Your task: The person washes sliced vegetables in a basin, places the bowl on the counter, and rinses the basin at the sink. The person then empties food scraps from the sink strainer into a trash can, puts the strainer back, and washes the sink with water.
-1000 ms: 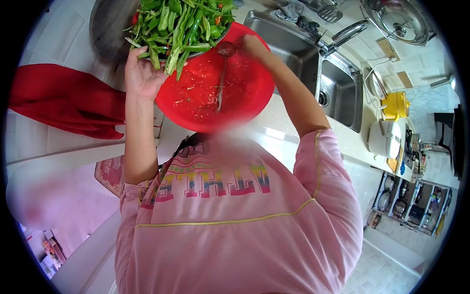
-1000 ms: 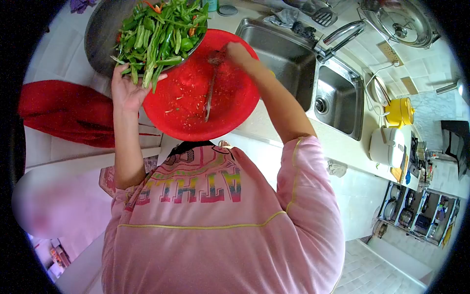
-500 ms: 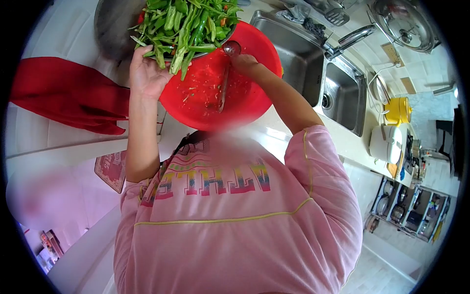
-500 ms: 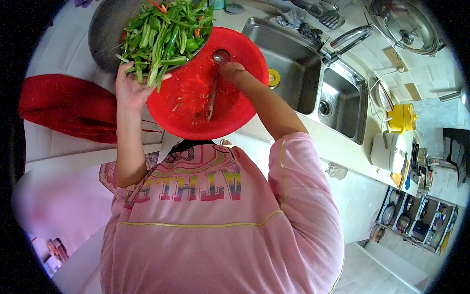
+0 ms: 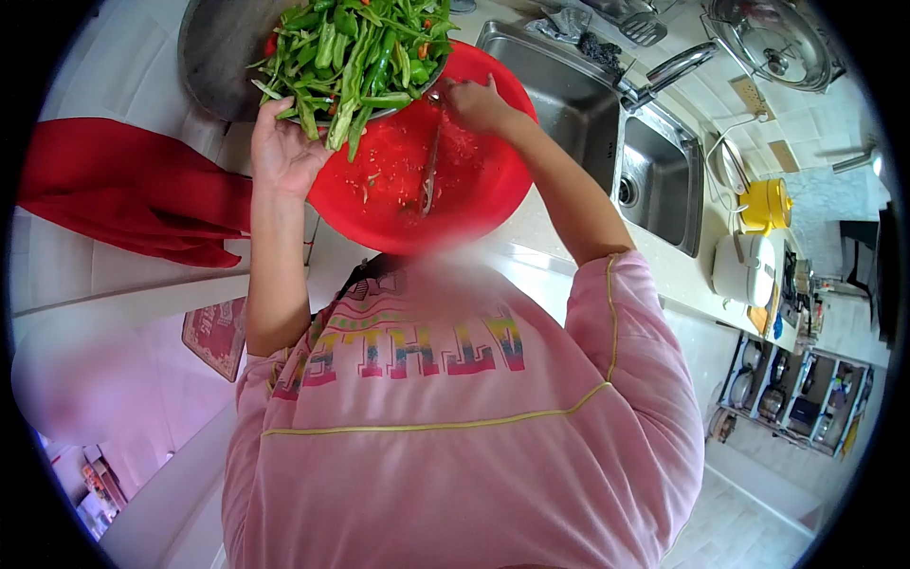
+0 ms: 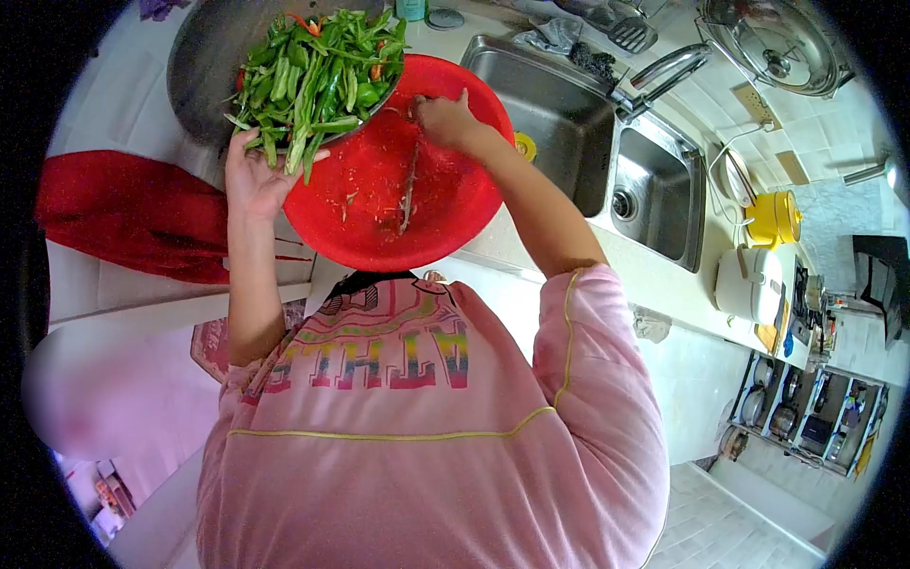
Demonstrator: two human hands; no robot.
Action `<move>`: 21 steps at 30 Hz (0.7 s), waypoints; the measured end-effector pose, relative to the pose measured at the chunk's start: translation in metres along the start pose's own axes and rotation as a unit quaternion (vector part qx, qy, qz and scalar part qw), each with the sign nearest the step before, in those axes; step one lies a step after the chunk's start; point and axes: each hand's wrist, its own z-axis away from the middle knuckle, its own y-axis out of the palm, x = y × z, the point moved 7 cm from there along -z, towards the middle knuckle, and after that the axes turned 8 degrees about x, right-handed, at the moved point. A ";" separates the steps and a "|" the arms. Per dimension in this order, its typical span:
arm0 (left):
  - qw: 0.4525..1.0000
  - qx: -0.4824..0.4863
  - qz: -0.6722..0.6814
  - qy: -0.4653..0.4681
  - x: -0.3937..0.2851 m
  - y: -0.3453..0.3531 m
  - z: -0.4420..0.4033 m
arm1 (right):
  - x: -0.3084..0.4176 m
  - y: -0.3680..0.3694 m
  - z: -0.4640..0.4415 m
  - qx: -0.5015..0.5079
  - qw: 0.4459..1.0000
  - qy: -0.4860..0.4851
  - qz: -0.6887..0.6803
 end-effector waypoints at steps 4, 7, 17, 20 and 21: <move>0.999 0.010 -0.034 0.025 -0.002 0.002 0.003 | 0.018 0.008 0.000 0.037 0.956 -0.080 -0.279; 1.000 0.007 -0.025 0.013 0.000 -0.002 0.001 | 0.041 0.040 0.011 0.101 0.980 -0.118 -0.124; 1.000 -0.008 -0.023 -0.012 0.007 -0.006 0.003 | 0.111 0.122 0.039 0.244 0.916 -0.305 0.095; 1.000 0.009 -0.020 -0.016 0.007 -0.009 0.001 | 0.109 0.143 0.031 0.233 0.924 -0.295 0.073; 1.000 0.004 -0.019 -0.024 0.008 -0.009 0.002 | 0.105 0.153 0.028 0.186 0.921 -0.341 0.043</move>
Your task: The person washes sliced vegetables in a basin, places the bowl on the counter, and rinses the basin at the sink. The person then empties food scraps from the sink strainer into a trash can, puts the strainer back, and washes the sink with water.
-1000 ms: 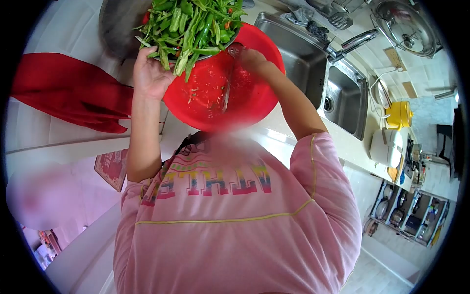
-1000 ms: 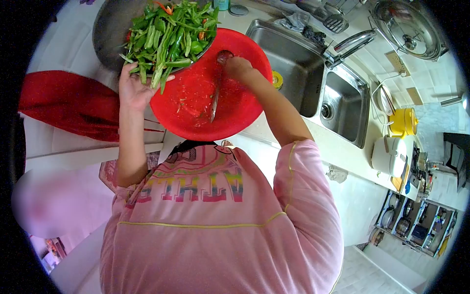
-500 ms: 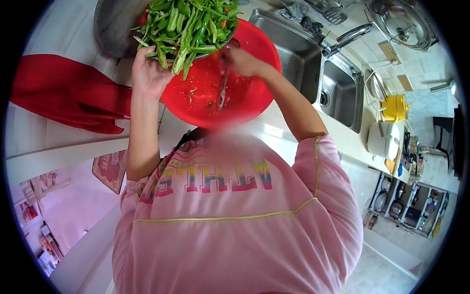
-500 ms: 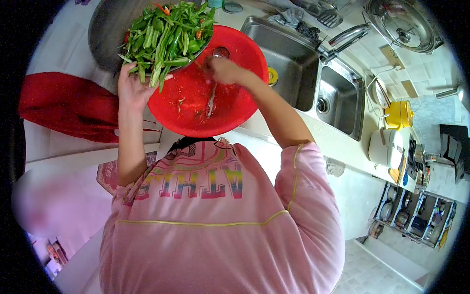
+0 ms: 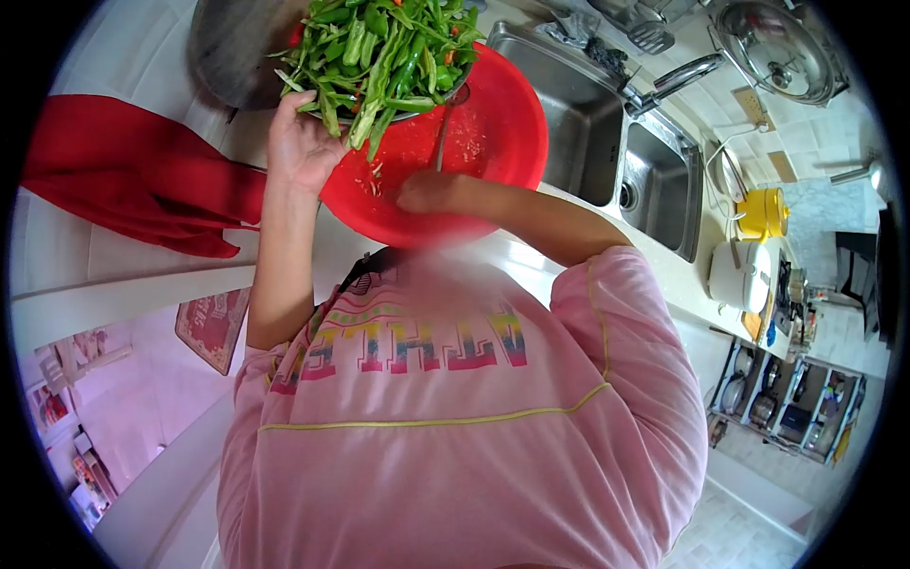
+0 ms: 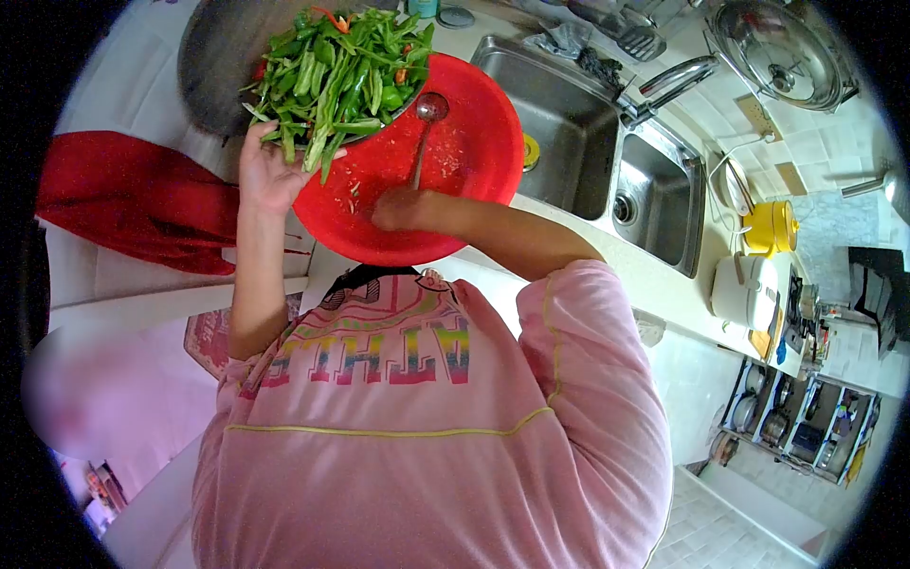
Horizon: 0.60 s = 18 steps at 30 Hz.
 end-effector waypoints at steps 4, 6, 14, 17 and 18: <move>1.000 -0.016 0.002 -0.003 0.003 0.010 0.008 | 0.001 -0.001 -0.004 -0.011 0.999 -0.020 0.038; 1.000 -0.021 0.000 0.005 0.001 0.009 0.008 | 0.014 -0.019 0.000 0.037 0.998 0.018 0.051; 1.000 0.010 0.007 -0.003 0.004 0.010 0.006 | 0.034 -0.027 0.015 0.053 0.995 0.029 0.078; 1.000 0.016 0.018 -0.002 0.004 -0.001 -0.001 | 0.044 -0.035 0.015 0.100 0.985 0.004 0.137; 1.000 0.014 0.015 -0.001 0.003 -0.001 -0.001 | 0.042 -0.031 0.012 0.095 0.985 -0.007 0.146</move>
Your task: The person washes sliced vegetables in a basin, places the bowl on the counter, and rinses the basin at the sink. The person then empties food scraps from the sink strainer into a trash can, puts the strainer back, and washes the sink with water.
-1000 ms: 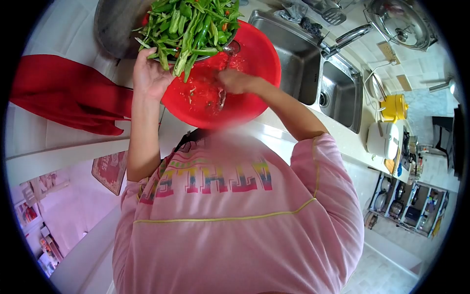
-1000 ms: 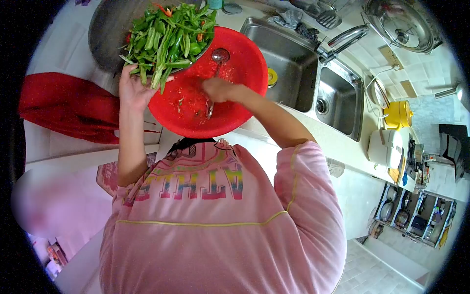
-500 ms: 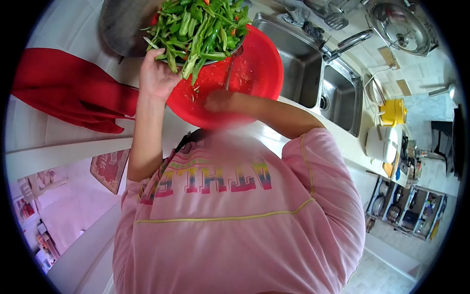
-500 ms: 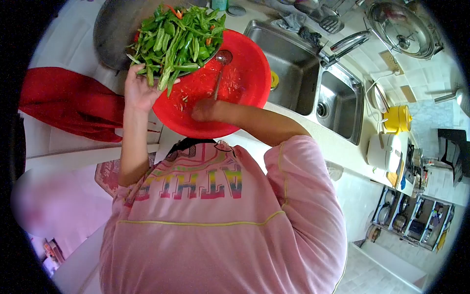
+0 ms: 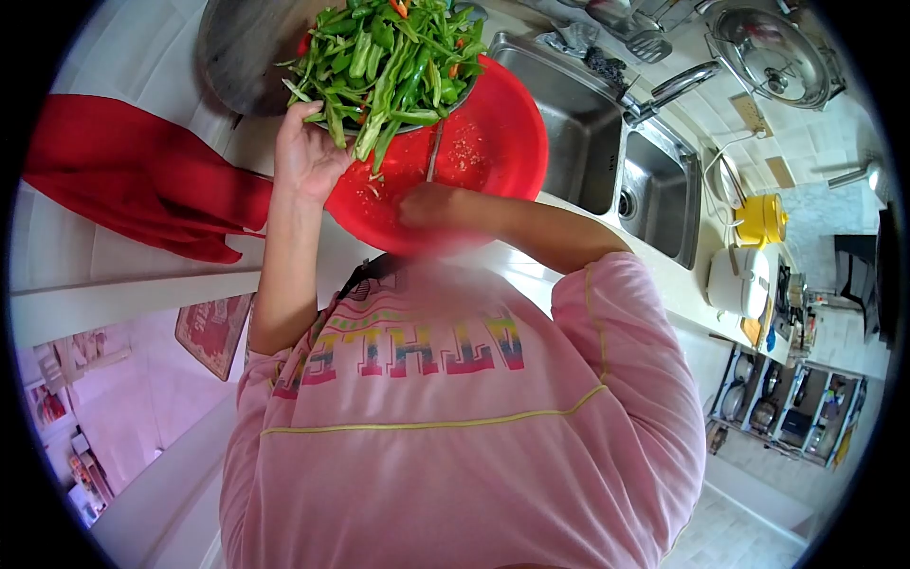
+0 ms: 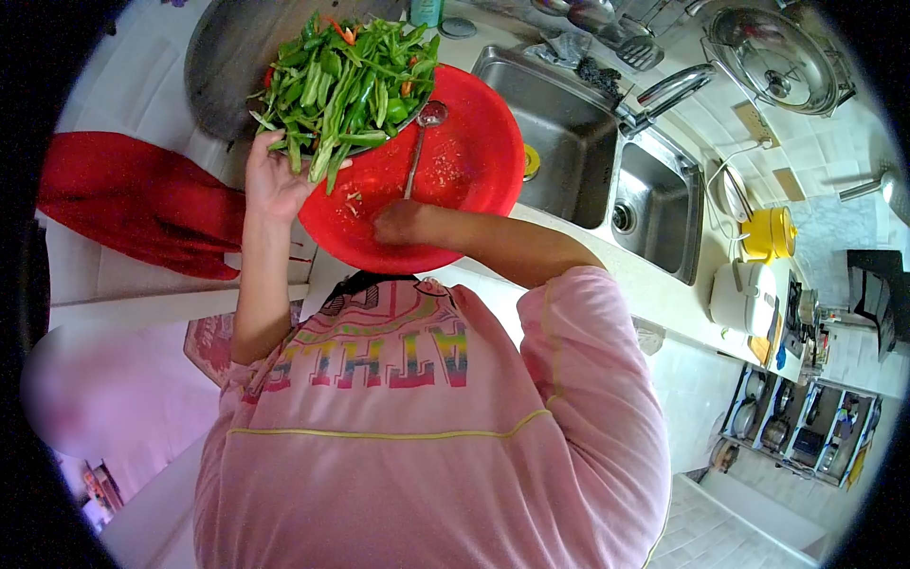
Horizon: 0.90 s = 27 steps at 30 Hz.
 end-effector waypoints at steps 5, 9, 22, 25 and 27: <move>1.000 0.004 -0.002 -0.001 0.000 0.001 -0.001 | -0.019 0.019 -0.006 -0.057 0.994 -0.004 -0.092; 1.000 0.005 -0.012 0.007 -0.001 -0.001 -0.001 | -0.023 0.014 0.009 0.004 0.978 -0.032 -0.206; 1.000 -0.014 -0.011 0.004 -0.002 -0.001 0.002 | -0.087 -0.006 0.049 -0.095 0.840 0.108 -0.524; 1.000 -0.020 -0.011 0.009 -0.003 0.000 0.003 | -0.102 -0.022 0.076 -0.123 0.766 0.155 -0.612; 1.000 -0.025 -0.010 0.014 -0.003 0.001 0.004 | -0.106 -0.007 0.075 -0.098 0.772 0.184 -0.601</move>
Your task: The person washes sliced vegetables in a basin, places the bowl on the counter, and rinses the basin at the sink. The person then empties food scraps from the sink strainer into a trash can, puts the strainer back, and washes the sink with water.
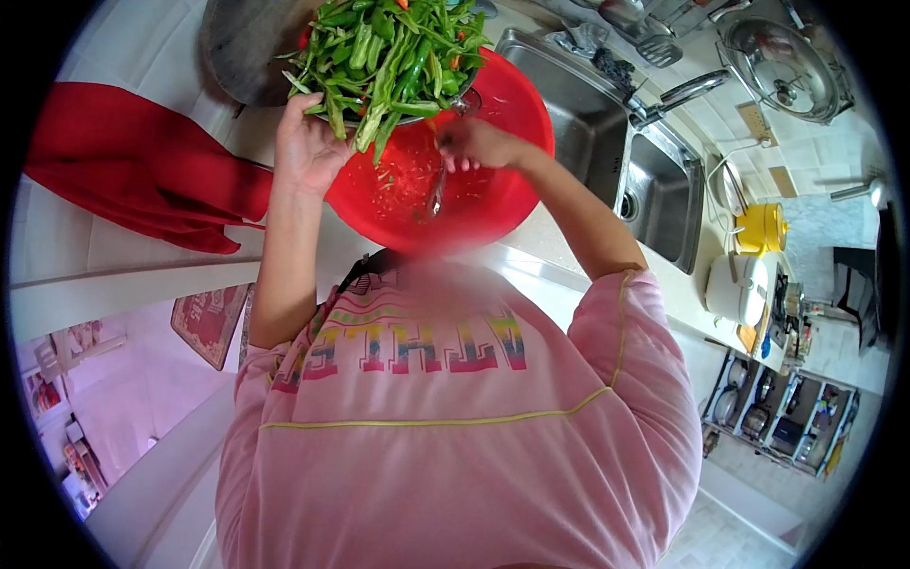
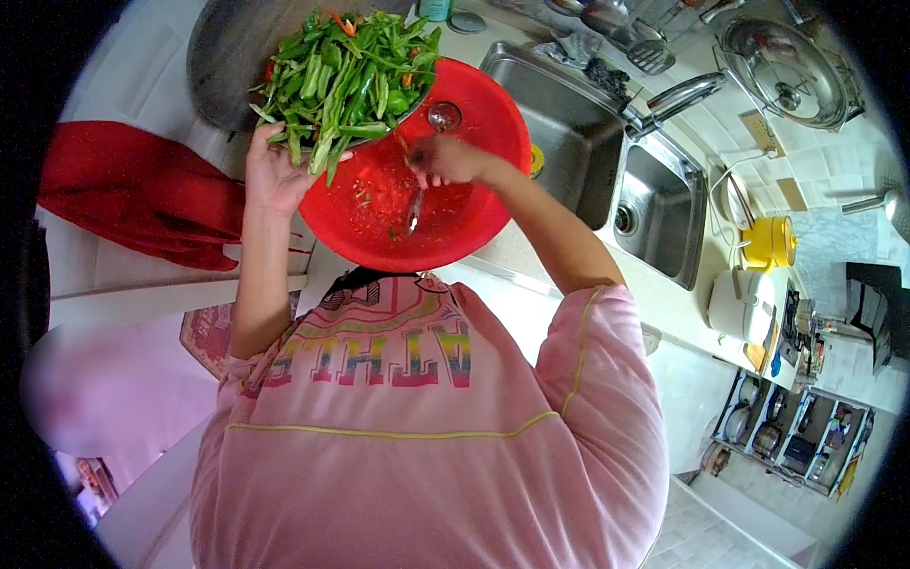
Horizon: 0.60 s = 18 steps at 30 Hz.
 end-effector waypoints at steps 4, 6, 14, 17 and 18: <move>1.000 0.001 0.008 -0.003 0.001 0.002 -0.002 | 0.003 0.066 -0.008 0.061 0.996 -0.027 0.059; 1.000 0.003 0.009 -0.008 0.002 0.002 -0.002 | 0.018 0.083 -0.013 0.009 0.953 -0.141 0.269; 1.000 -0.005 0.004 -0.017 0.004 0.002 -0.001 | 0.022 0.076 -0.019 -0.004 0.971 -0.037 0.236; 1.000 -0.019 -0.002 -0.011 0.003 0.003 0.001 | 0.037 0.039 0.002 -0.017 0.996 -0.050 0.078; 1.000 -0.019 -0.003 -0.009 0.001 0.003 0.002 | 0.039 0.028 0.010 -0.021 0.997 -0.065 0.021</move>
